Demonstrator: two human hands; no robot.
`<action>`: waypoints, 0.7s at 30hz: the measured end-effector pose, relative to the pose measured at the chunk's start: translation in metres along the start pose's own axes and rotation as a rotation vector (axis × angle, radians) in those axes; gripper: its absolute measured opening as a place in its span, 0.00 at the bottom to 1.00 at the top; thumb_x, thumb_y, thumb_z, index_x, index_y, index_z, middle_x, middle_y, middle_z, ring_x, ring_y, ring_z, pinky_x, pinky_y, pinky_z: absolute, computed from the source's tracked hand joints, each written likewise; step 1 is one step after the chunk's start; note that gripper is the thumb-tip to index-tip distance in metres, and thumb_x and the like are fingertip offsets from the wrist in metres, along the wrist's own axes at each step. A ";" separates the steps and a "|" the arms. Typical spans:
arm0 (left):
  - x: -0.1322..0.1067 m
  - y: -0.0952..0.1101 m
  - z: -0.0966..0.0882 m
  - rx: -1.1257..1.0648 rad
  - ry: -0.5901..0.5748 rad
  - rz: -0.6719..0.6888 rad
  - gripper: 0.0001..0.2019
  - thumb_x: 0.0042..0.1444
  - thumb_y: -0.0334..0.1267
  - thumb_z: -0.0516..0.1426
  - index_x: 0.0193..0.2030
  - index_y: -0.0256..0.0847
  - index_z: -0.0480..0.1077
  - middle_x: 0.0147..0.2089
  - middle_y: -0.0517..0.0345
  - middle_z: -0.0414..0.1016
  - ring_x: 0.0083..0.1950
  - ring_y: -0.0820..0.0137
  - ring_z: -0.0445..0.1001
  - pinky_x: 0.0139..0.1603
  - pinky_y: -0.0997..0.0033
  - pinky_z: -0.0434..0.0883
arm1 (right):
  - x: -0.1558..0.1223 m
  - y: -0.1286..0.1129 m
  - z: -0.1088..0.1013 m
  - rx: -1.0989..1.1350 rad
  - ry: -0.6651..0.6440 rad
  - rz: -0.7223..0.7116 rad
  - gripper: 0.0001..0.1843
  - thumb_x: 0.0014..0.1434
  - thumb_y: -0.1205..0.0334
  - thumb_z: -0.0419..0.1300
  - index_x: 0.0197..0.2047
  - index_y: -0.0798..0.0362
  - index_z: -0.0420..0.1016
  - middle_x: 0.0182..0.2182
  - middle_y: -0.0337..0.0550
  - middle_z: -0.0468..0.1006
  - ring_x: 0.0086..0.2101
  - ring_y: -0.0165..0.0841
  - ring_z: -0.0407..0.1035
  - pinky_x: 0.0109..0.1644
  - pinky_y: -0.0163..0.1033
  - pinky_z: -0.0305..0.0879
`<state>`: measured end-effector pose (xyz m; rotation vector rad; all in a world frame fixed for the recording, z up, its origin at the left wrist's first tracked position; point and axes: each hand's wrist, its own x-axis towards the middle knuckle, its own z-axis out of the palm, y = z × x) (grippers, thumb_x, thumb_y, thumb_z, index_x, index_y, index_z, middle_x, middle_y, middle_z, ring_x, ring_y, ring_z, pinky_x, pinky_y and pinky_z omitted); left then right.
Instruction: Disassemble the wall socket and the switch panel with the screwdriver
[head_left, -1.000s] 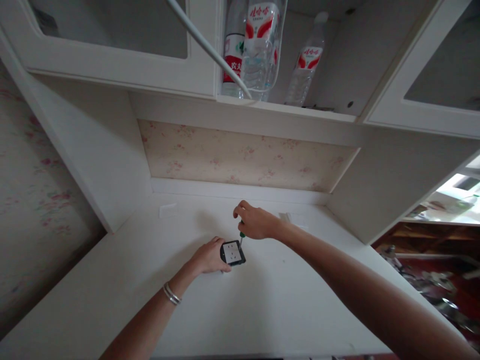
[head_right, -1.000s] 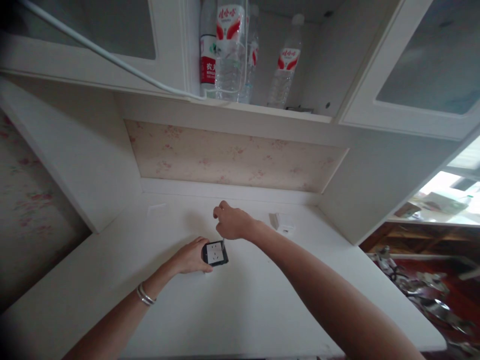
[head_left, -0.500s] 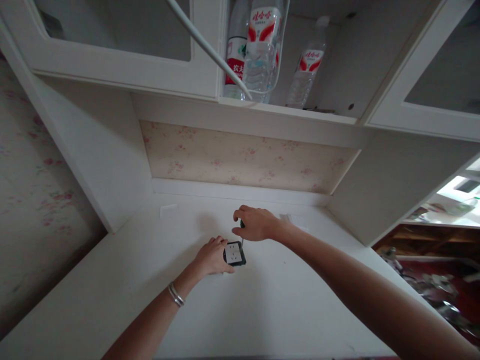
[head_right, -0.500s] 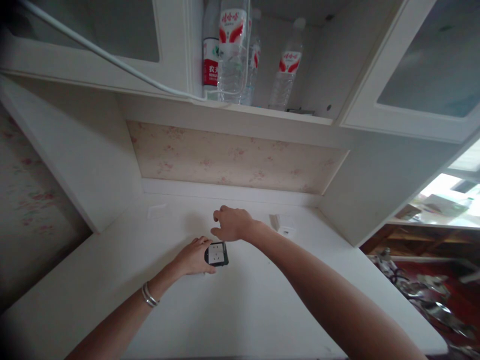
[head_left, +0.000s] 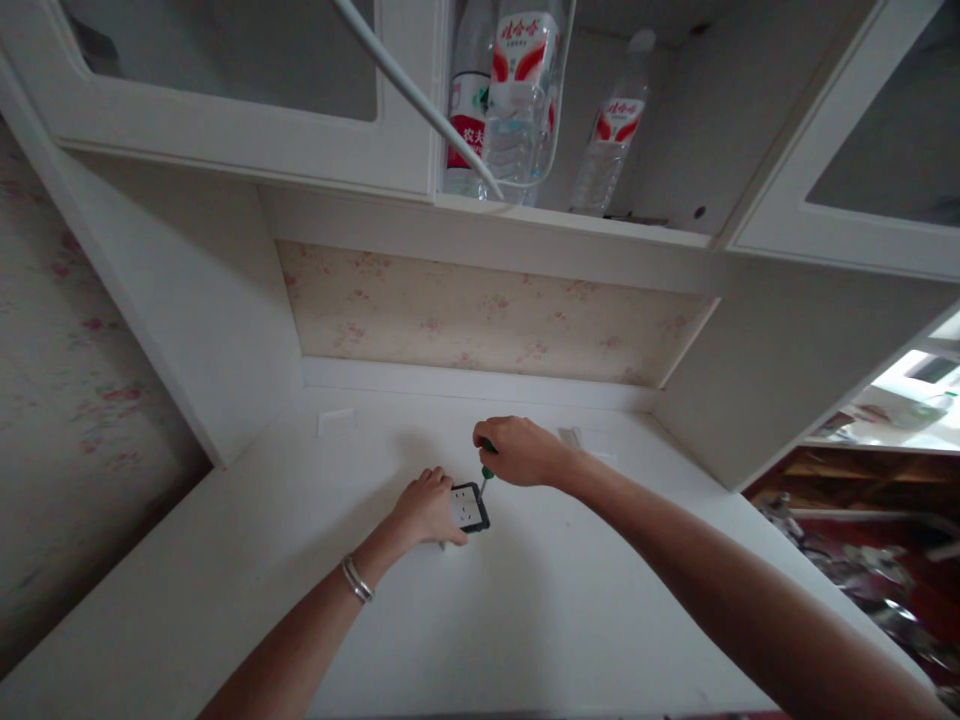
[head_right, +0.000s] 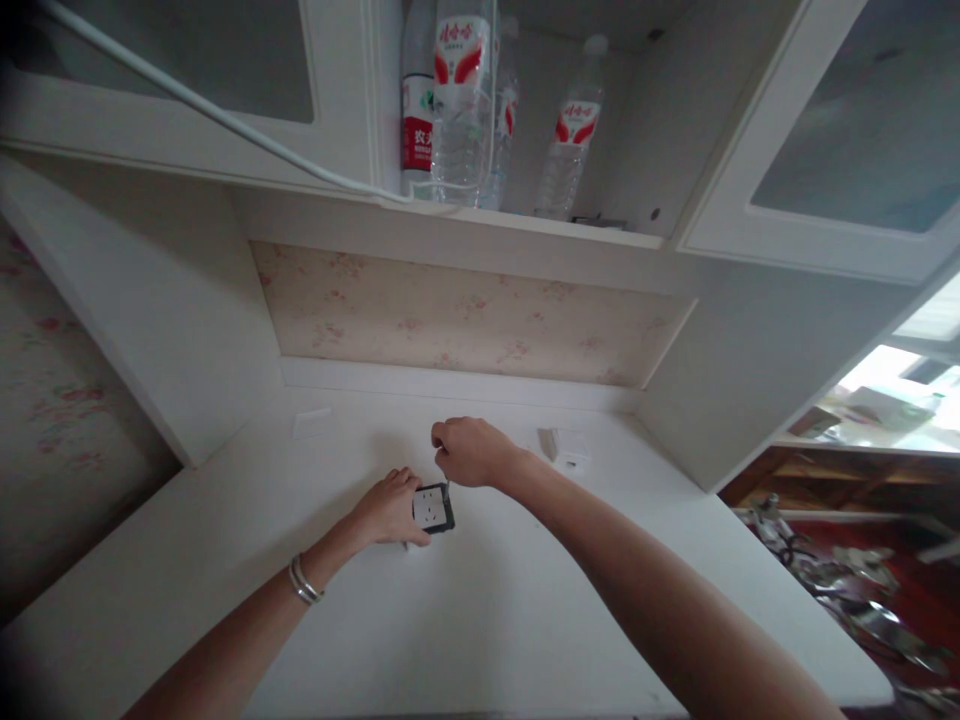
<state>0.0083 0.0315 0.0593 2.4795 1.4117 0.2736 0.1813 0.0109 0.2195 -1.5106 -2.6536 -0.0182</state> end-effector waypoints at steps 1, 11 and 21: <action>0.000 -0.001 0.000 0.002 -0.002 -0.003 0.36 0.26 0.53 0.68 0.45 0.39 0.69 0.49 0.45 0.68 0.52 0.50 0.67 0.50 0.59 0.67 | -0.003 0.003 -0.001 0.037 0.044 0.018 0.10 0.56 0.66 0.52 0.38 0.51 0.74 0.38 0.44 0.79 0.36 0.35 0.72 0.38 0.36 0.61; 0.006 -0.011 -0.003 -0.177 -0.040 -0.055 0.38 0.22 0.51 0.69 0.45 0.37 0.70 0.48 0.48 0.70 0.51 0.54 0.69 0.51 0.64 0.68 | -0.064 0.069 0.065 0.707 0.365 0.537 0.11 0.56 0.55 0.54 0.36 0.51 0.73 0.19 0.36 0.74 0.21 0.31 0.69 0.26 0.35 0.63; -0.001 -0.008 -0.009 -0.410 0.035 -0.095 0.40 0.27 0.50 0.70 0.50 0.37 0.67 0.49 0.53 0.69 0.48 0.62 0.70 0.49 0.70 0.69 | -0.131 0.037 0.168 0.787 0.326 0.534 0.17 0.57 0.57 0.54 0.50 0.48 0.72 0.41 0.44 0.80 0.41 0.41 0.74 0.46 0.49 0.70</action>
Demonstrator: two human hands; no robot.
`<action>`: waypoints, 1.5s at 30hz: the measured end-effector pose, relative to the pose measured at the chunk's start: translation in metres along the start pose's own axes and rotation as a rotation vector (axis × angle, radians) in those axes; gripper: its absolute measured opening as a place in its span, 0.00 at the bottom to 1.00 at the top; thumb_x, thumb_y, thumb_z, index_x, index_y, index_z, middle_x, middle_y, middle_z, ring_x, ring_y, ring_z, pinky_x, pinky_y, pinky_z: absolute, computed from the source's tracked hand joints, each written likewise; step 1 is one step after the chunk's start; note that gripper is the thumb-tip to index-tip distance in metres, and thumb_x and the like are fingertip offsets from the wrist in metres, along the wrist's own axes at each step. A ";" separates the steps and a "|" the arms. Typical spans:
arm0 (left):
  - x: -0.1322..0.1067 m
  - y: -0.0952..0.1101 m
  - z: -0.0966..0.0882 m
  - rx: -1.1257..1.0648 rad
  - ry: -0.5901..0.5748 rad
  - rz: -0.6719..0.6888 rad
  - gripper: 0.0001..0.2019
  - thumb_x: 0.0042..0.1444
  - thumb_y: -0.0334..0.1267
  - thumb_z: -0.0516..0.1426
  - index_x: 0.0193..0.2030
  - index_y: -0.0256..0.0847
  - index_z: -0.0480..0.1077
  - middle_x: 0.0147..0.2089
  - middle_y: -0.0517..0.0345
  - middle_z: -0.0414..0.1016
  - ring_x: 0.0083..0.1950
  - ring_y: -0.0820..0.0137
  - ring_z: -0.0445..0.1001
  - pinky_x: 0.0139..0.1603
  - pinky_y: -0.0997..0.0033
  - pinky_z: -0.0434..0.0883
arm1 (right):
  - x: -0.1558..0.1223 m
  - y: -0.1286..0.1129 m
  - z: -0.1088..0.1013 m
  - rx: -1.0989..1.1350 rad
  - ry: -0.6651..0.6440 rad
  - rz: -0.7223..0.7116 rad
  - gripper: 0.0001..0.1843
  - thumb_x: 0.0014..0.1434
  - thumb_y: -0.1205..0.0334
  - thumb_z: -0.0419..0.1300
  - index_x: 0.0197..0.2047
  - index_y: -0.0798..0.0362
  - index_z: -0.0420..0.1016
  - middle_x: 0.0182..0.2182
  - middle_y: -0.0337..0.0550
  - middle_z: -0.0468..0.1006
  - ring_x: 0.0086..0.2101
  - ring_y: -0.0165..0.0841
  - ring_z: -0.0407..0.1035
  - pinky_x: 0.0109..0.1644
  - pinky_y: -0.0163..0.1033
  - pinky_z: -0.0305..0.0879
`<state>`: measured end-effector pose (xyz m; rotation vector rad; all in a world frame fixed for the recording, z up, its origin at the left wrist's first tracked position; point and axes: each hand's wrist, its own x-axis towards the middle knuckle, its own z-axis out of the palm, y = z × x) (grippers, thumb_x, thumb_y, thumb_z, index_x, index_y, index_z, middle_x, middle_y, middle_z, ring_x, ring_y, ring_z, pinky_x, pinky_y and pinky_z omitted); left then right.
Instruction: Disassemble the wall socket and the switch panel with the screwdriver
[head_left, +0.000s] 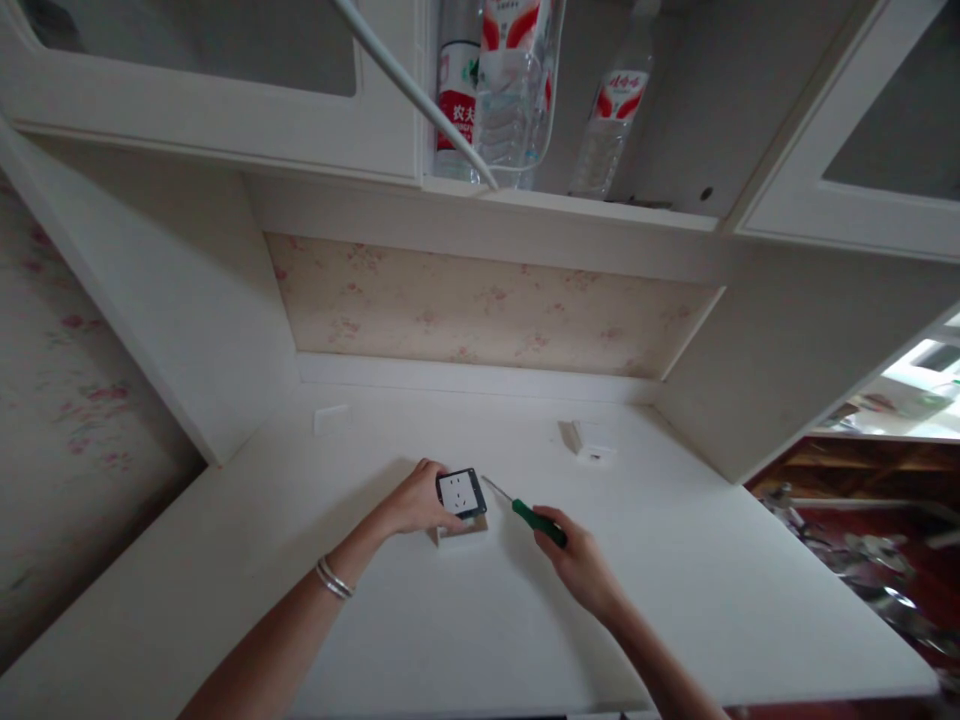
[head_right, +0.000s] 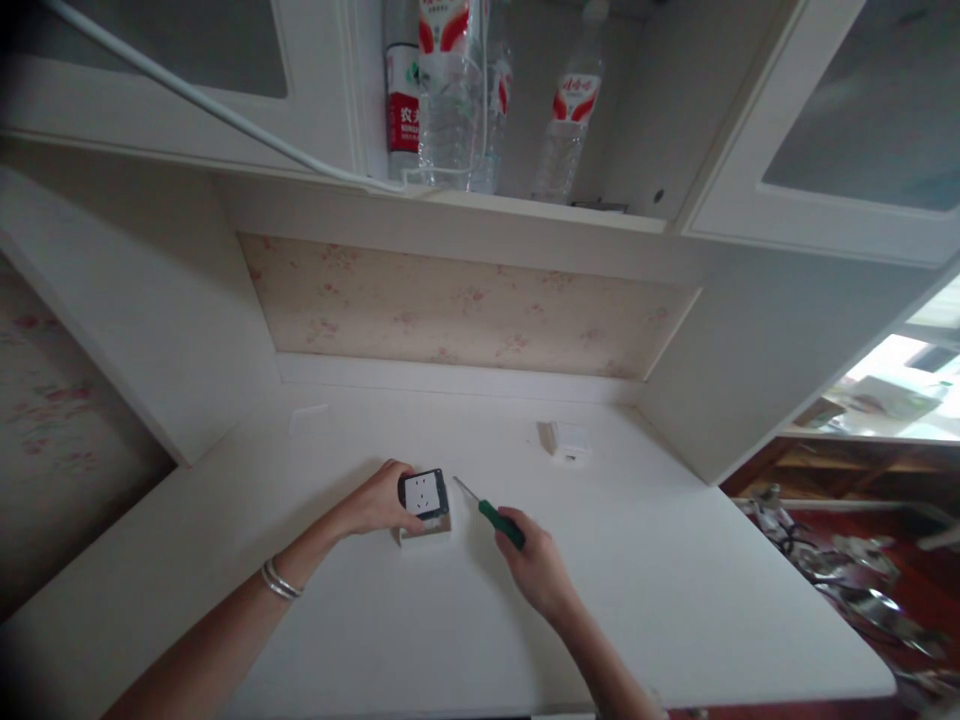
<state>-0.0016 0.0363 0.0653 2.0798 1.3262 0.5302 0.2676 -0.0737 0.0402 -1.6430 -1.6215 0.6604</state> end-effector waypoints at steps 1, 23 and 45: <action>-0.001 0.000 0.001 -0.004 0.017 0.016 0.40 0.27 0.49 0.70 0.50 0.37 0.67 0.49 0.53 0.69 0.49 0.62 0.70 0.49 0.70 0.69 | -0.009 -0.001 0.006 -0.047 -0.033 -0.050 0.17 0.57 0.59 0.54 0.51 0.47 0.72 0.46 0.44 0.78 0.46 0.41 0.73 0.50 0.48 0.69; -0.035 -0.015 -0.020 -0.201 0.324 0.177 0.35 0.35 0.33 0.69 0.53 0.42 0.64 0.53 0.52 0.63 0.52 0.61 0.69 0.54 0.60 0.69 | 0.055 -0.101 0.085 0.958 -0.204 0.300 0.24 0.46 0.56 0.68 0.47 0.54 0.75 0.38 0.46 0.80 0.40 0.36 0.73 0.49 0.42 0.67; -0.066 -0.030 0.000 -1.203 0.300 -0.208 0.19 0.51 0.44 0.63 0.48 0.36 0.74 0.53 0.45 0.75 0.55 0.57 0.72 0.58 0.59 0.69 | 0.048 -0.094 0.117 1.225 -0.116 0.329 0.19 0.45 0.57 0.71 0.41 0.54 0.80 0.41 0.45 0.80 0.41 0.34 0.71 0.48 0.38 0.66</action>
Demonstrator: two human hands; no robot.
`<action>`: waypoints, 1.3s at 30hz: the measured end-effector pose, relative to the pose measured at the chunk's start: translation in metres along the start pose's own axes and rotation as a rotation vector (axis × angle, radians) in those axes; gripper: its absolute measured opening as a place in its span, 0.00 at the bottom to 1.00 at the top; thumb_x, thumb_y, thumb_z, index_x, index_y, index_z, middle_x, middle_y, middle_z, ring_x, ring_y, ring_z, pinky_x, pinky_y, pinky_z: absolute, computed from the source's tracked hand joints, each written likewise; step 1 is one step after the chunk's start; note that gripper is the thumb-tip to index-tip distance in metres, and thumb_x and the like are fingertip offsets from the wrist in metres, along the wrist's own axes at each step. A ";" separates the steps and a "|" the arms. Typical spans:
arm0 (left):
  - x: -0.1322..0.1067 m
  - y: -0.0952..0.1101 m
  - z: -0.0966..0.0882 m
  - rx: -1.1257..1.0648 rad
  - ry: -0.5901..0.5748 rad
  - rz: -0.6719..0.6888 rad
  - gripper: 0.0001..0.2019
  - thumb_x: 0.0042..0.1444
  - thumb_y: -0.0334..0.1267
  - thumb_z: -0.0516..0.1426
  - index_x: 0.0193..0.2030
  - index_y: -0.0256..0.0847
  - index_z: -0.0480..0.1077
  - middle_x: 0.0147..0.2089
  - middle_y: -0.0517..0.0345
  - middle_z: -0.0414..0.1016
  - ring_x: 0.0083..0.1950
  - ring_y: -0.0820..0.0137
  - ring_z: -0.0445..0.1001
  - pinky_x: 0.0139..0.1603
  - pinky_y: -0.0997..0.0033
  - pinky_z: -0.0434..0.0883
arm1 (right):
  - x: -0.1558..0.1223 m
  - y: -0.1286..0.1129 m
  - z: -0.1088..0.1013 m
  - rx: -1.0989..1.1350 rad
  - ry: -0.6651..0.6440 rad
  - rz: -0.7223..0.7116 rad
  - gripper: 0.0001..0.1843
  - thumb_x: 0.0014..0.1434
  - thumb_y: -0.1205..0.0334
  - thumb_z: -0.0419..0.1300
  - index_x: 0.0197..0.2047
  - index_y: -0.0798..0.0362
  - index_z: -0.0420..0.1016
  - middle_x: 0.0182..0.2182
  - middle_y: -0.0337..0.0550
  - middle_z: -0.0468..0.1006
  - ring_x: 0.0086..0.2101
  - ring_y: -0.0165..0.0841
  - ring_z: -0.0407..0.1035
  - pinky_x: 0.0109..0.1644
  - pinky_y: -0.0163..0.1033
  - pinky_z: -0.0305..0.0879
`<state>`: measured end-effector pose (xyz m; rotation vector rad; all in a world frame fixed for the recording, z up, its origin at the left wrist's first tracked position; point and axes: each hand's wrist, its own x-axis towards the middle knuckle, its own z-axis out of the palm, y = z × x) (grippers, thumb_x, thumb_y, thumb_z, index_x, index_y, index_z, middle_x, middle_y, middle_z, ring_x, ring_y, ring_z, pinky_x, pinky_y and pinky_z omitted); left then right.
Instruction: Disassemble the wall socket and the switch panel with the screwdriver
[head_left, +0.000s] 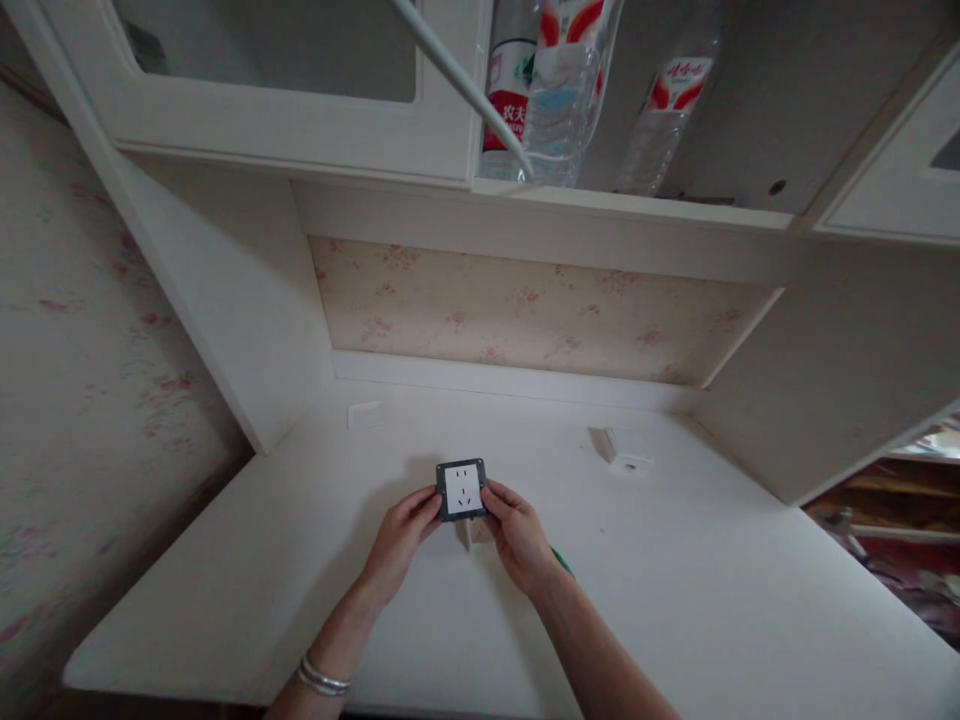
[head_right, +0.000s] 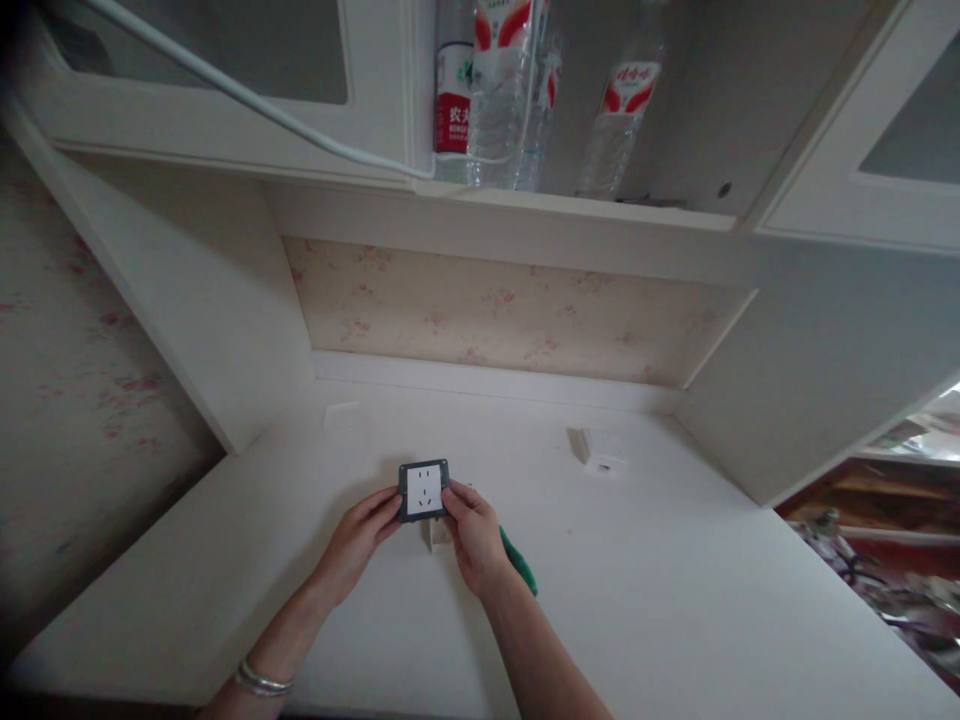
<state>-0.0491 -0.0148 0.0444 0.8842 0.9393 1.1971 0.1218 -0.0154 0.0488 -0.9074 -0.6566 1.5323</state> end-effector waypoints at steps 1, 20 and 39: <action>0.001 -0.002 0.000 -0.005 0.010 -0.003 0.19 0.51 0.44 0.63 0.47 0.35 0.75 0.52 0.45 0.76 0.55 0.57 0.72 0.58 0.59 0.69 | 0.000 0.001 -0.001 0.007 -0.005 -0.002 0.19 0.45 0.57 0.71 0.41 0.54 0.80 0.41 0.45 0.80 0.42 0.35 0.71 0.48 0.38 0.66; 0.004 -0.003 0.010 0.092 0.046 0.036 0.23 0.46 0.42 0.65 0.49 0.37 0.73 0.50 0.45 0.77 0.52 0.57 0.74 0.52 0.60 0.71 | -0.005 0.010 -0.006 -0.015 0.131 -0.087 0.28 0.43 0.58 0.70 0.49 0.51 0.76 0.41 0.45 0.80 0.41 0.36 0.72 0.47 0.42 0.67; 0.007 -0.021 0.006 0.148 0.098 0.080 0.18 0.49 0.44 0.63 0.46 0.39 0.76 0.50 0.49 0.77 0.52 0.58 0.74 0.54 0.62 0.70 | 0.000 0.019 -0.011 -0.128 0.128 -0.089 0.18 0.44 0.56 0.69 0.40 0.53 0.80 0.39 0.45 0.79 0.41 0.36 0.71 0.47 0.41 0.66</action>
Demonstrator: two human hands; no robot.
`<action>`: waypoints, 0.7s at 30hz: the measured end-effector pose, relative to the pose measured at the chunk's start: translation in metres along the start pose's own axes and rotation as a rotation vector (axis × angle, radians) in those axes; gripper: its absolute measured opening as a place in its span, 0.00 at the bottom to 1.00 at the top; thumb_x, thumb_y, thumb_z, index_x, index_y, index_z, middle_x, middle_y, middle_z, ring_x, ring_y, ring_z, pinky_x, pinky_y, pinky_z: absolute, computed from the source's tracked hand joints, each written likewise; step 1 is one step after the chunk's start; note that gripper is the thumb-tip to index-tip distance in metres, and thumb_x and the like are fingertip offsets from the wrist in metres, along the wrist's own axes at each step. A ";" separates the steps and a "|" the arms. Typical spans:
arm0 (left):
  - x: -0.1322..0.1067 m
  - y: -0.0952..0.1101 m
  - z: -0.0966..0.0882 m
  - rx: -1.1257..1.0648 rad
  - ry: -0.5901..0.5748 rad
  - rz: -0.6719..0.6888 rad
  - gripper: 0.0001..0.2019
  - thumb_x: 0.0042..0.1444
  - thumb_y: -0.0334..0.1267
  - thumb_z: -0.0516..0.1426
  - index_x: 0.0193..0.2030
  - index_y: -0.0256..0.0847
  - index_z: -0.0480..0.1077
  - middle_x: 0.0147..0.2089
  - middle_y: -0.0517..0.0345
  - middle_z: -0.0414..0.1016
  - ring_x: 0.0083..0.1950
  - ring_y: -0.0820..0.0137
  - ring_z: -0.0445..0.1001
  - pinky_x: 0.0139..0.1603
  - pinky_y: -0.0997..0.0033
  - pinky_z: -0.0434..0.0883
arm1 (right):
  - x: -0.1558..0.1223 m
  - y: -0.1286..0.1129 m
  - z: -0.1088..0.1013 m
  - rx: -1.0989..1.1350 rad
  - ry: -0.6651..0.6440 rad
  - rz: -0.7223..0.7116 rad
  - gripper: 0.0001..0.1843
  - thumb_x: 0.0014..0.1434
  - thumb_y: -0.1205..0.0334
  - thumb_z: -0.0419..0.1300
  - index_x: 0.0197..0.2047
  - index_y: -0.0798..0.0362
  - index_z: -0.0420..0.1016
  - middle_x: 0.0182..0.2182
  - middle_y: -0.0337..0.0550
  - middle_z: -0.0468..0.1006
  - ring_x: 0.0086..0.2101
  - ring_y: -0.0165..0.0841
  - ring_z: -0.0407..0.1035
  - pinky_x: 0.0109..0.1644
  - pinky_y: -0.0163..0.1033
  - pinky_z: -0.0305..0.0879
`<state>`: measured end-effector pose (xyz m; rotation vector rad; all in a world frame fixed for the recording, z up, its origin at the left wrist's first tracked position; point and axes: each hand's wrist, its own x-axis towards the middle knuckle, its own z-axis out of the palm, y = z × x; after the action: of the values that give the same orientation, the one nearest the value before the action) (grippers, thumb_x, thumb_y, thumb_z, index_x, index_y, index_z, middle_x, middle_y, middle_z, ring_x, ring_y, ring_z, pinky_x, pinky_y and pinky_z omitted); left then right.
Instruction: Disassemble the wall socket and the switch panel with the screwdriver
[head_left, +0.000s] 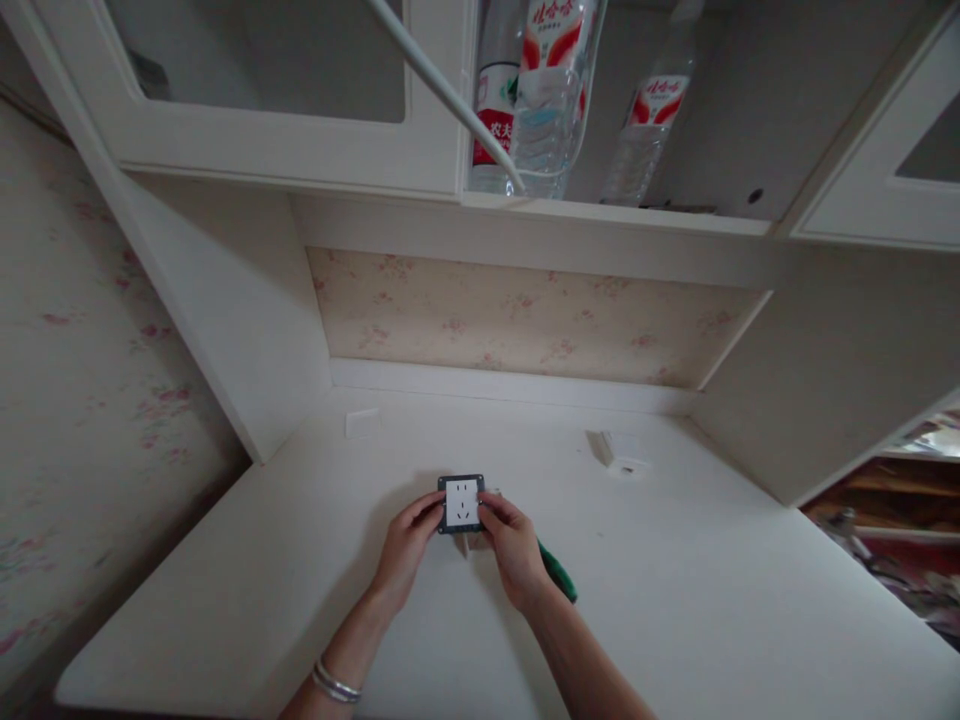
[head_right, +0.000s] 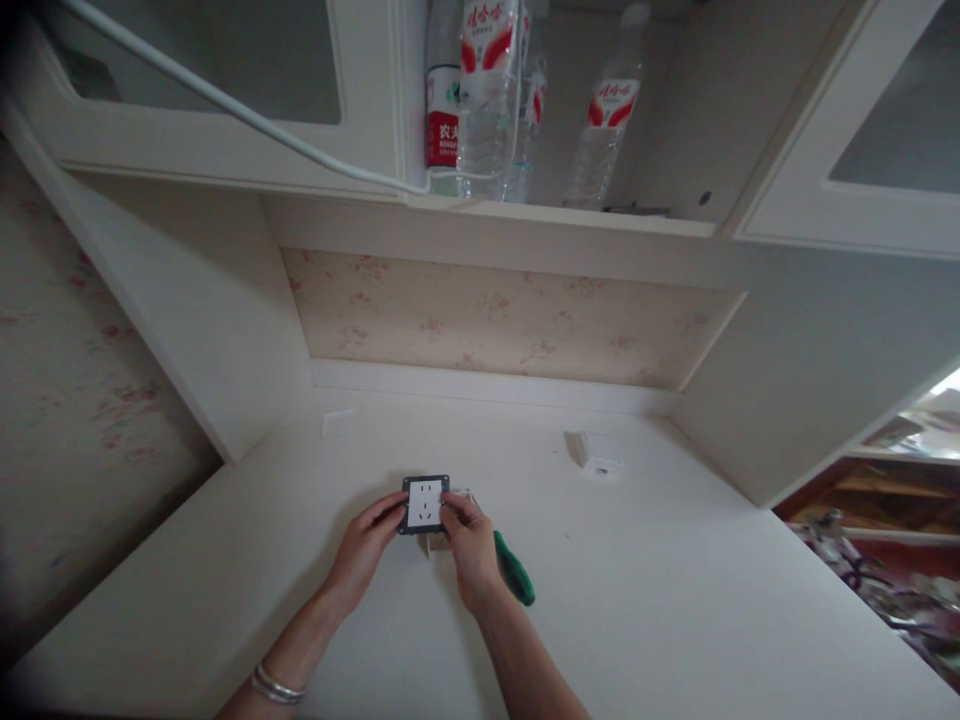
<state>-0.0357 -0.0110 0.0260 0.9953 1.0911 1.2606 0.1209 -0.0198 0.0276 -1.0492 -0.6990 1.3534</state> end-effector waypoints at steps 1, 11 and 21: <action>-0.001 0.000 0.000 -0.030 0.004 -0.016 0.19 0.49 0.44 0.63 0.47 0.40 0.76 0.51 0.49 0.77 0.53 0.58 0.74 0.53 0.62 0.70 | 0.000 0.000 0.000 0.003 -0.001 0.004 0.18 0.44 0.56 0.69 0.40 0.54 0.80 0.39 0.45 0.79 0.41 0.36 0.71 0.47 0.41 0.66; 0.000 0.003 0.000 -0.046 0.025 -0.013 0.24 0.48 0.44 0.64 0.52 0.40 0.72 0.50 0.48 0.77 0.51 0.59 0.75 0.50 0.62 0.73 | -0.001 0.001 -0.002 -0.009 -0.013 0.011 0.19 0.44 0.54 0.69 0.40 0.53 0.80 0.40 0.46 0.79 0.41 0.38 0.71 0.45 0.42 0.67; -0.001 0.003 -0.003 0.150 -0.031 0.006 0.16 0.47 0.40 0.63 0.43 0.38 0.77 0.44 0.49 0.80 0.46 0.59 0.77 0.49 0.63 0.71 | -0.001 -0.001 -0.001 0.026 0.007 0.029 0.20 0.42 0.55 0.71 0.40 0.54 0.80 0.41 0.46 0.78 0.41 0.37 0.71 0.47 0.42 0.66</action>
<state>-0.0395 -0.0121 0.0288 1.1277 1.1730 1.1774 0.1223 -0.0213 0.0282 -1.0460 -0.6613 1.3795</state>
